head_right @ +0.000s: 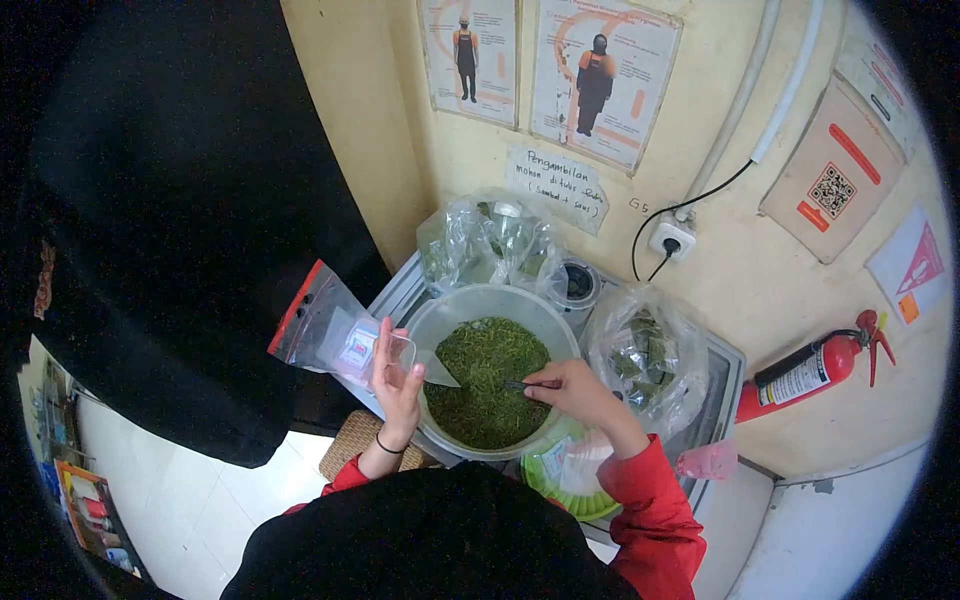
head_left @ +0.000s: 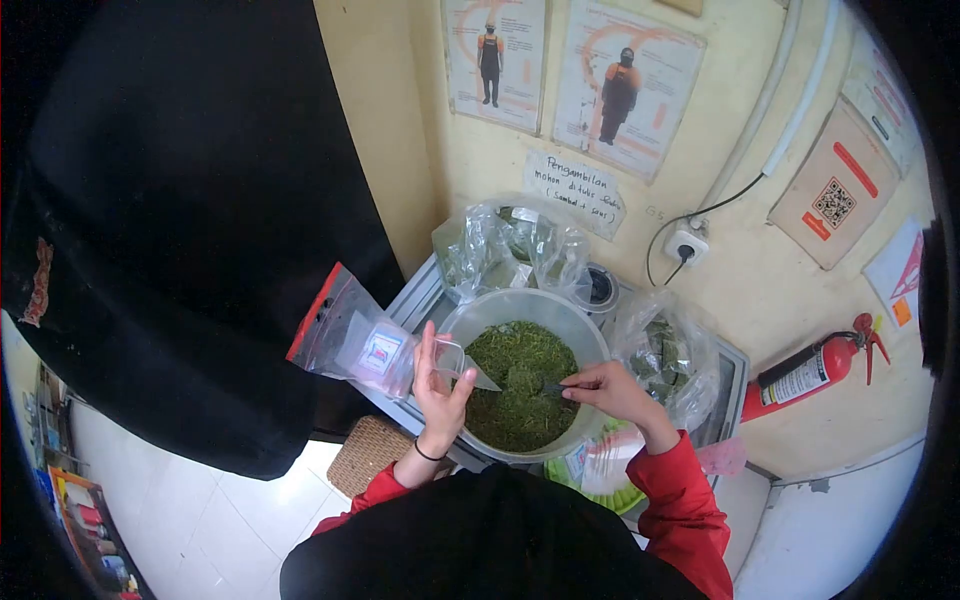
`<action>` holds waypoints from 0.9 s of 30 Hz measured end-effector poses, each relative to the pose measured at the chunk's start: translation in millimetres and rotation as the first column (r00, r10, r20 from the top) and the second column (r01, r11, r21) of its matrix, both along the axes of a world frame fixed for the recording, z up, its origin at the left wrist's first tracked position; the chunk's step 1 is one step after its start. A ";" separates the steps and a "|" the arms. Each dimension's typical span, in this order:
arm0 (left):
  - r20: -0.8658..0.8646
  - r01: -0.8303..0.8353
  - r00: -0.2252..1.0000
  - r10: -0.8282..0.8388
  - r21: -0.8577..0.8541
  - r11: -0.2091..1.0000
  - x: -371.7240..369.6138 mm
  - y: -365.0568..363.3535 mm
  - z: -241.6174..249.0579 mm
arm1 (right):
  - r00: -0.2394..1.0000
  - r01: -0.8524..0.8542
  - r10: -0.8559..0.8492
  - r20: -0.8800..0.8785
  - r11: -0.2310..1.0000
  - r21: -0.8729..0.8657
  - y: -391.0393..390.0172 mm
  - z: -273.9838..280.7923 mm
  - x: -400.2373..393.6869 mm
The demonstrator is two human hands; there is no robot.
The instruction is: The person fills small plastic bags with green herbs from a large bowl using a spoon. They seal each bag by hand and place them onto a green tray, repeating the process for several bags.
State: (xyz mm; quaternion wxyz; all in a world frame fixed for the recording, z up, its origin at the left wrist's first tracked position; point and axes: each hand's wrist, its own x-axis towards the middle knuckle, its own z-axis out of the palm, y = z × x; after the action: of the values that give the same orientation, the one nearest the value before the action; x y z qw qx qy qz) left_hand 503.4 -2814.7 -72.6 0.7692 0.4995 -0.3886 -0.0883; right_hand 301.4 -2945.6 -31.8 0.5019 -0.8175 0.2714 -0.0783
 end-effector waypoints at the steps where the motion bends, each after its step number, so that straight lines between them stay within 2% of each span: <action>1: 0.032 0.011 0.999 -0.012 0.040 0.999 0.7 0.2 0.1 | 1.000 0.005 -0.005 0.008 1.000 -0.003 -4.7 -1.3 -1.7; 3: 0.093 0.027 0.995 -0.038 0.121 0.992 2.3 -0.1 0.3 | 0.999 0.043 -0.041 0.033 0.997 -0.059 -9.9 1.8 -1.6; 6: 0.384 -0.040 0.914 -0.128 0.398 0.916 1.5 -3.3 9.3 | 0.990 0.117 -0.098 0.097 0.970 -0.213 -10.8 18.7 0.9; 10: 0.407 0.037 0.873 -0.270 0.496 0.867 -4.1 -8.2 20.8 | 0.988 0.107 -0.045 0.150 0.894 -0.434 0.8 40.9 11.2; 15: 0.408 0.045 0.868 -0.283 0.503 0.863 -2.1 -8.0 18.8 | 0.996 0.040 0.021 0.092 0.785 -0.618 12.2 36.0 19.7; 17: 0.384 0.065 0.875 -0.295 0.510 0.858 -1.5 -7.5 19.0 | 0.994 0.040 0.031 0.100 0.771 -0.636 14.3 32.1 21.3; 20: 0.409 0.051 0.870 -0.275 0.480 0.876 -1.5 -6.9 21.3 | 0.987 0.059 0.022 0.158 0.872 -0.486 9.9 28.1 17.2; 23: 0.386 0.064 0.889 -0.246 0.428 0.902 -1.6 -6.7 20.5 | 0.981 0.140 -0.063 0.184 0.886 -0.442 5.5 37.8 1.8; 26: 0.397 0.026 0.896 -0.198 0.399 0.917 -3.9 -7.1 22.0 | 0.998 0.028 -0.052 -0.030 0.844 -0.535 -8.1 22.0 -16.0; 27: 0.404 0.022 0.895 -0.190 0.384 0.923 -6.2 -7.9 25.2 | 0.995 0.098 -0.061 0.084 0.801 -0.590 -4.5 24.7 -12.0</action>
State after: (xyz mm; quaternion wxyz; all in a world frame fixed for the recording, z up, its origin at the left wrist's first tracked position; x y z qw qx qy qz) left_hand 497.2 -2822.6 -47.4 0.5493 0.6198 -0.5534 -0.0891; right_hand 289.4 -2950.1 -7.1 0.2256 -0.9185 0.2520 -0.2048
